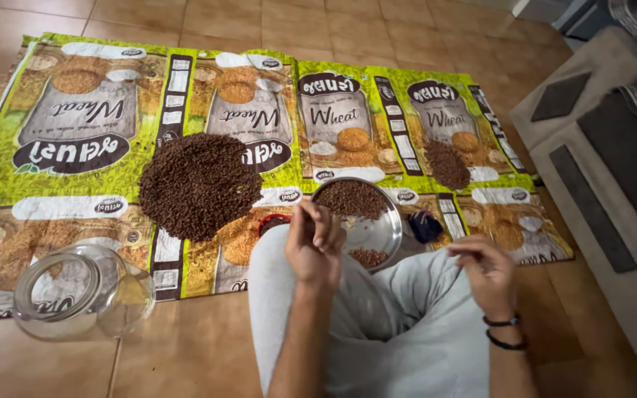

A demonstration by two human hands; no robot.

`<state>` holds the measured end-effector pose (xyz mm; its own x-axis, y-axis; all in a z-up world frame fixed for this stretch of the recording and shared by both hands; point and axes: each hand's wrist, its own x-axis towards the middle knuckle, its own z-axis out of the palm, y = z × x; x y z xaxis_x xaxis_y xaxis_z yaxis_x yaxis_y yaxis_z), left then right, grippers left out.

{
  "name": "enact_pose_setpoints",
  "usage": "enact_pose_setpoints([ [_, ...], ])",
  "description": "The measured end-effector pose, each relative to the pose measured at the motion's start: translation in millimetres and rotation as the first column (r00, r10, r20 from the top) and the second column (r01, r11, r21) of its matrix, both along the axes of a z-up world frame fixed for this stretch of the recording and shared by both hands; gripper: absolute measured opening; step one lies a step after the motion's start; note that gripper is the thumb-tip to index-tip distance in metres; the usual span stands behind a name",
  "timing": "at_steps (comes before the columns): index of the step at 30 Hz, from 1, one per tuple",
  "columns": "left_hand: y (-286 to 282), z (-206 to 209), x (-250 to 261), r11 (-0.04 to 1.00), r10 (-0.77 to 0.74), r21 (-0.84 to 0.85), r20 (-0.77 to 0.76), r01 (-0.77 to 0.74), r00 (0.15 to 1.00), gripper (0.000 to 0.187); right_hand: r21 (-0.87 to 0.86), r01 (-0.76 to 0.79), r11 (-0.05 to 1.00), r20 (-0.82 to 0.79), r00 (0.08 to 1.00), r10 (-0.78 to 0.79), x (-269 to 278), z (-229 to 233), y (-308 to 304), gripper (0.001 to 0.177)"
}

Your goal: The person sits on the floor and sorts small brown grains from a metal plate into a small red bowl using their hands. The grains are handled individually or in small handfuls and placed into the bowl.

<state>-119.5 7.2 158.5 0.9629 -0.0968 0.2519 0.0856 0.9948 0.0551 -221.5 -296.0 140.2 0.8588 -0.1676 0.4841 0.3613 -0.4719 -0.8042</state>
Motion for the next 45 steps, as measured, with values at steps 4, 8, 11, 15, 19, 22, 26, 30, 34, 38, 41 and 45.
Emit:
enact_pose_setpoints([
  [4,-5.7,-27.2,41.3,0.951,0.081,0.302,-0.042,-0.065,0.996,0.039,-0.044,-0.137,0.99,-0.165,0.978,0.128,45.6,-19.8,9.1,0.018],
  [8,-17.4,-49.7,83.1,0.837,0.085,0.545,-0.035,-0.052,0.996,0.041,-0.06,-0.284,0.957,-0.218,0.939,0.265,91.5,-43.6,4.7,0.022],
  [11,-29.4,-64.7,114.7,0.715,0.073,0.699,-0.101,0.018,0.992,0.04,-0.178,-0.248,0.952,-0.4,0.902,0.16,125.8,-58.9,-3.5,0.02],
  [15,-49.1,-89.1,156.7,0.488,-0.001,0.871,-0.074,0.065,0.997,0.037,-0.409,-0.257,0.875,-0.509,0.86,0.015,163.2,-75.8,-21.8,0.033],
  [19,-61.9,-121.9,170.5,0.176,0.024,0.984,-0.034,0.03,0.999,0.037,-0.362,-0.229,0.904,-0.421,0.905,0.06,183.1,-104.5,-21.9,0.039],
  [22,-68.4,-141.0,165.9,-0.28,0.049,0.941,0.21,-0.189,0.976,0.034,-0.381,-0.247,0.891,-0.39,0.917,0.087,185.2,-119.8,-20.0,0.049],
  [26,-81.1,-153.7,160.1,-0.512,-0.09,0.824,0.229,-0.242,0.969,0.033,-0.459,-0.277,0.844,-0.34,0.933,0.122,189.1,-125.6,-18.1,0.063],
  [30,-96.5,-159.6,162.7,-0.459,-0.226,0.862,0.121,-0.215,0.967,0.033,-0.519,-0.308,0.798,-0.369,0.922,0.116,188.7,-128.4,-12.0,0.056],
  [34,-93.5,-161.7,167.9,-0.394,-0.239,0.908,0.045,-0.14,0.97,0.027,-0.442,-0.27,0.855,-0.405,0.911,0.078,184.9,-120.0,-21.3,0.044],
  [38,-87.5,-167.2,162.8,-0.527,-0.194,0.765,0.315,-0.369,0.929,0.016,-0.34,-0.095,0.936,-0.493,0.865,-0.092,179.2,-106.1,-33.2,0.036],
  [41,-98.4,-172.7,159.4,-0.612,-0.348,0.632,0.325,-0.475,0.88,0.022,-0.315,-0.053,0.948,-0.536,0.834,-0.131,179.5,-101.2,-29.7,0.032],
  [45,-114.7,-189.3,149.7,-0.586,-0.523,0.538,0.32,-0.606,0.79,0.012,-0.49,-0.166,0.856,-0.409,0.911,-0.058,179.9,-106.7,-15.4,0.024],
])
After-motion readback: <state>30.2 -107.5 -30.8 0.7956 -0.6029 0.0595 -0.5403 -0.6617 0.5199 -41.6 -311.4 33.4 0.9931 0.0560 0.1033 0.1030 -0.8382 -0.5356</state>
